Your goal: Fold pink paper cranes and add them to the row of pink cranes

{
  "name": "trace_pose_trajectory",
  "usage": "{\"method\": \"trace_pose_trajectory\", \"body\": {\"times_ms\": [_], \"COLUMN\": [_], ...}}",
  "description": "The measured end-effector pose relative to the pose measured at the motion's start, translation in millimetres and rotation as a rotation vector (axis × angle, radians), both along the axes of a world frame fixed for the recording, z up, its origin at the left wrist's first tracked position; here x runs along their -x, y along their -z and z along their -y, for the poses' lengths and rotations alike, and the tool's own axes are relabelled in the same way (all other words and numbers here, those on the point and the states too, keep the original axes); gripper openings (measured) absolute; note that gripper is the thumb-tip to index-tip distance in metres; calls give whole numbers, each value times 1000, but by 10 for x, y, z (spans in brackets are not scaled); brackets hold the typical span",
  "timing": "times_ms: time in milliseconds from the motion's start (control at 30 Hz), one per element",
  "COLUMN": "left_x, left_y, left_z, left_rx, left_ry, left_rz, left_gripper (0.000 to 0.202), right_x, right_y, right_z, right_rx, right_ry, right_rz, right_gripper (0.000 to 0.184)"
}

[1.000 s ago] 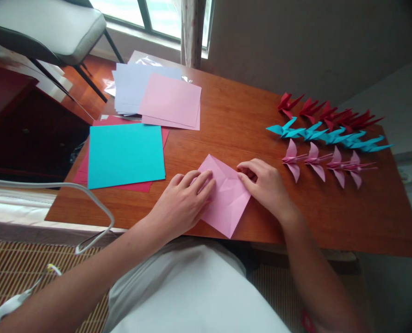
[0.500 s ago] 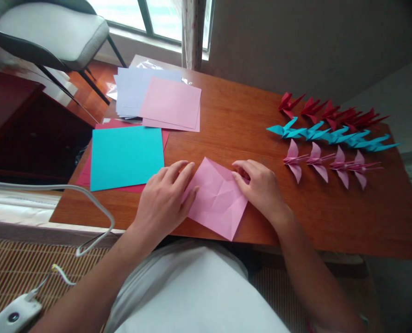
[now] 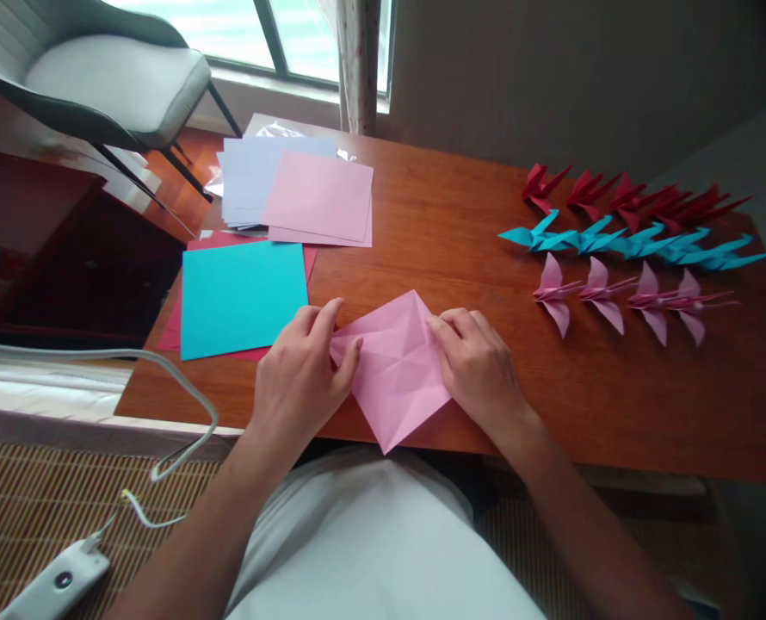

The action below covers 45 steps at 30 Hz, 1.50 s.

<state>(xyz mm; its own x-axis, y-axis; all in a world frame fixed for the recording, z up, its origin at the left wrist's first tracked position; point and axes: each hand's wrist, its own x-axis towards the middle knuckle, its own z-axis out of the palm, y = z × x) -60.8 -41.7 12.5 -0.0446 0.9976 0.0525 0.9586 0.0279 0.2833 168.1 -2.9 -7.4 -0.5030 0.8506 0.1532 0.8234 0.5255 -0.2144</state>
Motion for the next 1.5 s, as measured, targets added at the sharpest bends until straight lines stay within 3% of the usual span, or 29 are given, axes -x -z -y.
{"method": "trace_pose_trajectory", "body": {"times_ms": [133, 333, 500, 600, 767, 900, 1133, 1500], "left_x": [39, -49, -96, -106, -151, -201, -233, -374], "left_y": [42, 101, 102, 78, 73, 135, 216, 282], "left_z": [-14, -95, -119, -97, -14, 66, 127, 203], "left_rx": [-44, -160, -45, 14, -54, -119, -149, -214], "left_ry": [-8, -154, -167, -66, 94, 231, 377, 385], "left_rz": [172, 582, 833, 726, 125, -104, -102, 18], "left_gripper": [42, 39, 32, 26, 43, 51, 59, 56], "right_x": [16, 56, 131, 170, 187, 213, 264, 1], "right_y": [54, 68, 42, 26, 12, 23, 52, 98], "right_z": [62, 119, 110, 95, 70, 14, -99, -53], "right_rx": [-1, -57, -33, -9, 24, 25, -9, -41], "right_ry": [10, 37, -39, -58, -50, -15, 35, -34], "right_rz": [-5, 22, 60, 76, 82, 84, 102, 85], "right_gripper": [35, 29, 40, 41, 42, 40, 42, 38]}}
